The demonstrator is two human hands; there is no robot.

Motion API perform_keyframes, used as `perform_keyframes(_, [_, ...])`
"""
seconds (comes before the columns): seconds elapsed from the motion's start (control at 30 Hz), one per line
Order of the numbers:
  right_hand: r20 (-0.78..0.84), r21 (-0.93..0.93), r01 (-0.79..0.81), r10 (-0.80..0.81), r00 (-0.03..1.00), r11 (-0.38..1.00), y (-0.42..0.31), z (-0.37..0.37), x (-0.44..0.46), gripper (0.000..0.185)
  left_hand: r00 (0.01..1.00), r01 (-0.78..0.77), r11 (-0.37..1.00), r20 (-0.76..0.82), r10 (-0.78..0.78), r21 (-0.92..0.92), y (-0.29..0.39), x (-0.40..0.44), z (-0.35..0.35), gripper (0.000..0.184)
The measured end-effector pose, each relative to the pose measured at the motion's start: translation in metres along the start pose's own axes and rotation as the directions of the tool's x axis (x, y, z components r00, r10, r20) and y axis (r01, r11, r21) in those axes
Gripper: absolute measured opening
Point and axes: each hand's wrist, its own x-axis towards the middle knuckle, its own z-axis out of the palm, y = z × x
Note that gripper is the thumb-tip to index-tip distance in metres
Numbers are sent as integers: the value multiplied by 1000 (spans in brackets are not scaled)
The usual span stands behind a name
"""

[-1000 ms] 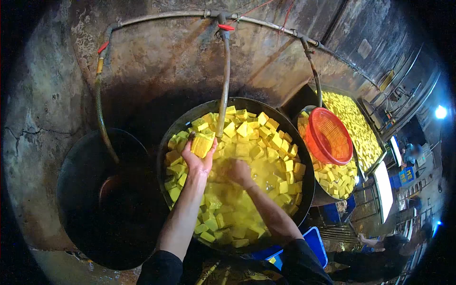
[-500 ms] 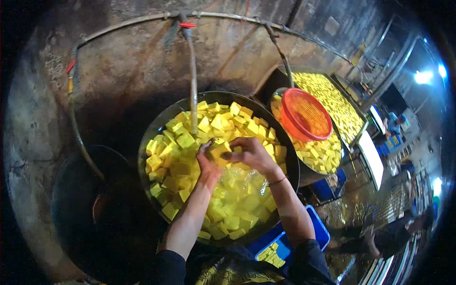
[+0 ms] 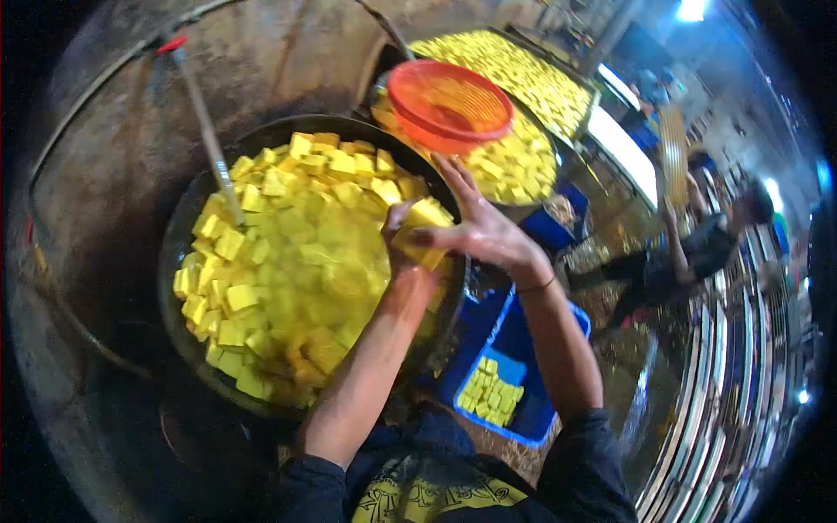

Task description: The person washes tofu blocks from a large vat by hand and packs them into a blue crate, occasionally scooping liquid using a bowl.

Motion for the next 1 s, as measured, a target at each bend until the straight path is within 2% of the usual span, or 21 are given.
perform_keyframes(0.03, [109,337,-94,61,992,937,13,-15,-17,99,997,-28,1000,76,27,10,-22,-4,15,30])
perform_keyframes(0.1, [170,676,-138,29,985,724,40,-46,-64,91,993,106,993,54,-103,-50,-64,-22,56,32])
perform_keyframes(0.13, [162,797,-130,-1,987,590,54,-53,-88,85,998,-20,980,62,7,199,-102,-10,50,33])
perform_keyframes(0.17, [149,825,-182,105,983,535,59,-64,-123,70,998,-28,949,61,10,314,-143,-8,38,37])
perform_keyframes(0.23, [139,930,-208,234,962,302,135,-50,-182,60,998,59,845,-8,-65,532,-216,-20,20,46])
perform_keyframes(0.27, [138,964,-224,451,882,143,181,-30,-220,53,989,147,788,-62,-138,598,-254,-23,5,51])
perform_keyframes(0.3, [186,980,-201,433,882,-12,231,-12,-254,46,894,440,730,-179,-411,522,-276,-33,-3,59])
perform_keyframes(0.37, [241,971,-209,496,834,-119,288,17,-301,40,852,512,534,-319,-416,673,-352,-30,-67,74])
perform_keyframes(0.43, [364,928,-205,637,680,-312,340,50,-346,39,818,556,231,-476,-322,799,-399,-33,-115,86])
perform_keyframes(0.5, [477,879,-316,644,598,-358,402,84,-379,43,812,580,333,-493,-313,743,-410,-44,-143,86])
perform_keyframes(0.57, [465,817,-542,780,419,-196,436,99,-388,46,836,543,297,-473,-277,785,-402,-46,-171,78])
perform_keyframes(0.63, [306,644,-765,911,277,16,473,128,-395,58,862,506,357,-449,-234,785,-381,-47,-175,73])
perform_keyframes(0.67, [-86,37,-997,994,-71,-68,480,153,-384,75,878,478,407,-415,-237,779,-374,-47,-179,70])
perform_keyframes(0.7, [-154,-86,-987,980,-122,-137,488,180,-382,86,895,446,457,-377,-237,770,-368,-47,-183,68])
perform_keyframes(0.73, [-182,-84,-981,971,-156,-173,489,206,-385,87,902,432,530,-351,-253,730,-362,-48,-181,65])
perform_keyframes(0.8, [-167,-83,-976,969,-184,-199,486,245,-395,87,923,381,441,-305,-236,812,-350,-54,-173,60])
perform_keyframes(0.87, [-179,-84,-985,975,-132,-148,482,254,-395,83,942,302,322,-229,-245,897,-323,-61,-144,57])
perform_keyframes(0.9, [-107,-120,-985,988,-114,-126,485,254,-402,84,954,250,353,-168,-247,902,-306,-65,-120,61])
perform_keyframes(0.93, [-138,-275,-957,989,-52,-88,496,265,-414,86,945,266,508,-119,-304,819,-290,-66,-113,64])
perform_keyframes(0.97, [148,15,-996,985,87,85,512,254,-431,91,949,152,447,-3,-316,882,-266,-73,-103,64])
perform_keyframes(1.0, [185,-53,-990,975,122,134,526,249,-444,93,933,77,408,78,-350,910,-236,-77,-73,60])
